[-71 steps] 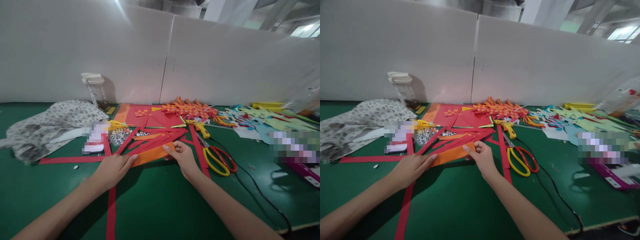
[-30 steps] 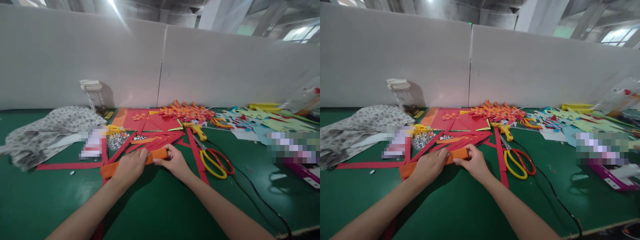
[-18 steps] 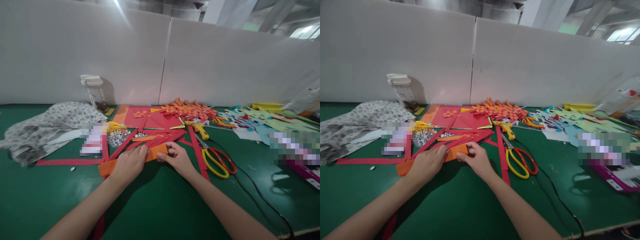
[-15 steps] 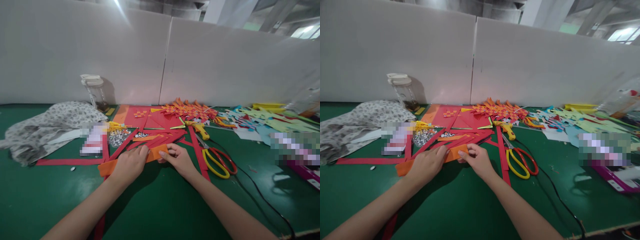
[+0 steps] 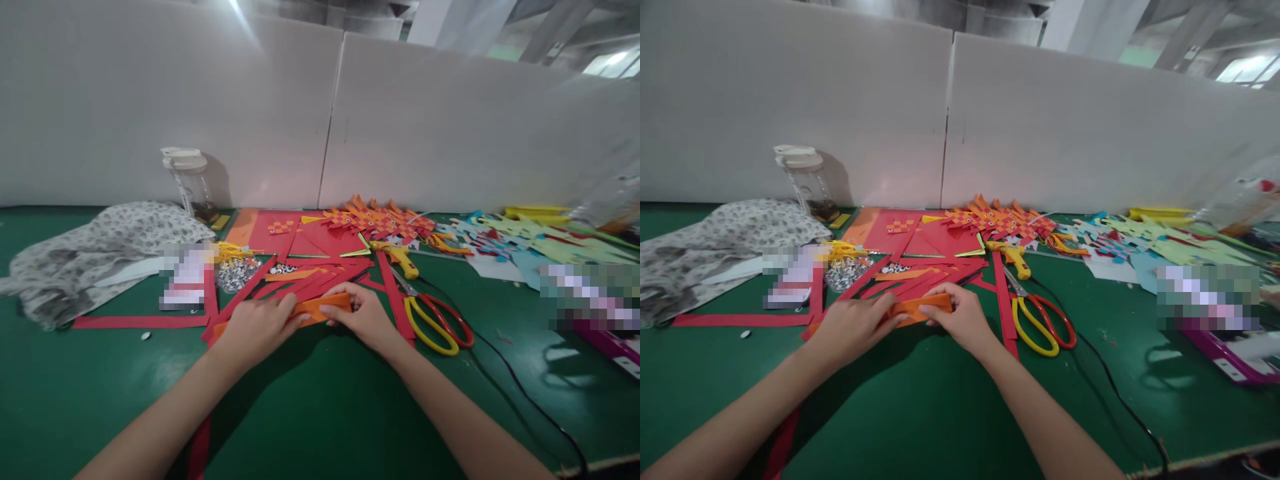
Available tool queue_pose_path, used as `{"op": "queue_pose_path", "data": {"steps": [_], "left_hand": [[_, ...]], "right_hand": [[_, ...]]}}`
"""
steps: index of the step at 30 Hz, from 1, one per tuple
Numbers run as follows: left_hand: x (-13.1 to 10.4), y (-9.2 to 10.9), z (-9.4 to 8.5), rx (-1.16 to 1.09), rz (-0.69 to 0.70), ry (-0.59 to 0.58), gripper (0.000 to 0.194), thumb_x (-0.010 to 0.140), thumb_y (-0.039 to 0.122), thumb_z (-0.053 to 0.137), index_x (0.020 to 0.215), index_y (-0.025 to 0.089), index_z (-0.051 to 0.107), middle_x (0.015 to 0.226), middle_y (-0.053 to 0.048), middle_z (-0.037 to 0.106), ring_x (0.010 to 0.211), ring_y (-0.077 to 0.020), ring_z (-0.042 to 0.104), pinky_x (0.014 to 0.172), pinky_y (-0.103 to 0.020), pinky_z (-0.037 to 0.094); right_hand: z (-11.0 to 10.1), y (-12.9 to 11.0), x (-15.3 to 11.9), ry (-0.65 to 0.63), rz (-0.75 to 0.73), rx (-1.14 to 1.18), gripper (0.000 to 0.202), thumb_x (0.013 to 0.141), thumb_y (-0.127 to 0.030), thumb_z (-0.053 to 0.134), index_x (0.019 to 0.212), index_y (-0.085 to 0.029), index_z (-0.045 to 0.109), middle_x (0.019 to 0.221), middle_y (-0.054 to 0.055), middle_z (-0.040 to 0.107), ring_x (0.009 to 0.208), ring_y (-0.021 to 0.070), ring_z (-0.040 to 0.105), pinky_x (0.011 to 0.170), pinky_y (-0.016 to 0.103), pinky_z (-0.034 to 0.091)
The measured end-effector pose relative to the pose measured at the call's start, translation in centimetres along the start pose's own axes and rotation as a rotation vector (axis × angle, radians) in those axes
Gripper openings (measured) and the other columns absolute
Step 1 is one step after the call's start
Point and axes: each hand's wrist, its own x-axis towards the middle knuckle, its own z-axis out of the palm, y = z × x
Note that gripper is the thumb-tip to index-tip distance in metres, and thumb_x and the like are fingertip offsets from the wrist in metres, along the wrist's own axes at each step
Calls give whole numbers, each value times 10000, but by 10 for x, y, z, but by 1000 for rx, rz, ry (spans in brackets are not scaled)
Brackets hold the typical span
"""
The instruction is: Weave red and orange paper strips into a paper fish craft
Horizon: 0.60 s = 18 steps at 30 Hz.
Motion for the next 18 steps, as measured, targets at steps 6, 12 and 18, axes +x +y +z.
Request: {"op": "queue_pose_path", "data": {"steps": [6, 12, 18], "left_hand": [[-2, -6, 1, -36, 1, 113, 412, 935, 481, 360, 750, 171, 559, 515, -29, 622, 457, -179, 596, 416, -236, 208], [-7, 8, 0, -282, -69, 281, 496, 968, 470, 203, 711, 178, 511, 461, 18, 547, 378, -115, 496, 404, -215, 210], [-9, 19, -2, -559, -129, 111, 402, 951, 427, 251, 753, 183, 502, 516, 33, 529, 406, -111, 474, 416, -206, 240]], "right_hand": [[-1, -2, 3, 57, -5, 132, 395, 534, -342, 828, 812, -187, 593, 662, -35, 611, 545, 127, 599, 526, 261, 543], [9, -6, -8, -169, 95, 218, 399, 579, -482, 784, 709, -151, 602, 564, -21, 599, 462, 97, 536, 487, 232, 468], [19, -1, -19, -405, 105, -10, 582, 797, -656, 475, 520, -151, 556, 480, -9, 534, 448, 73, 487, 478, 198, 392]]}}
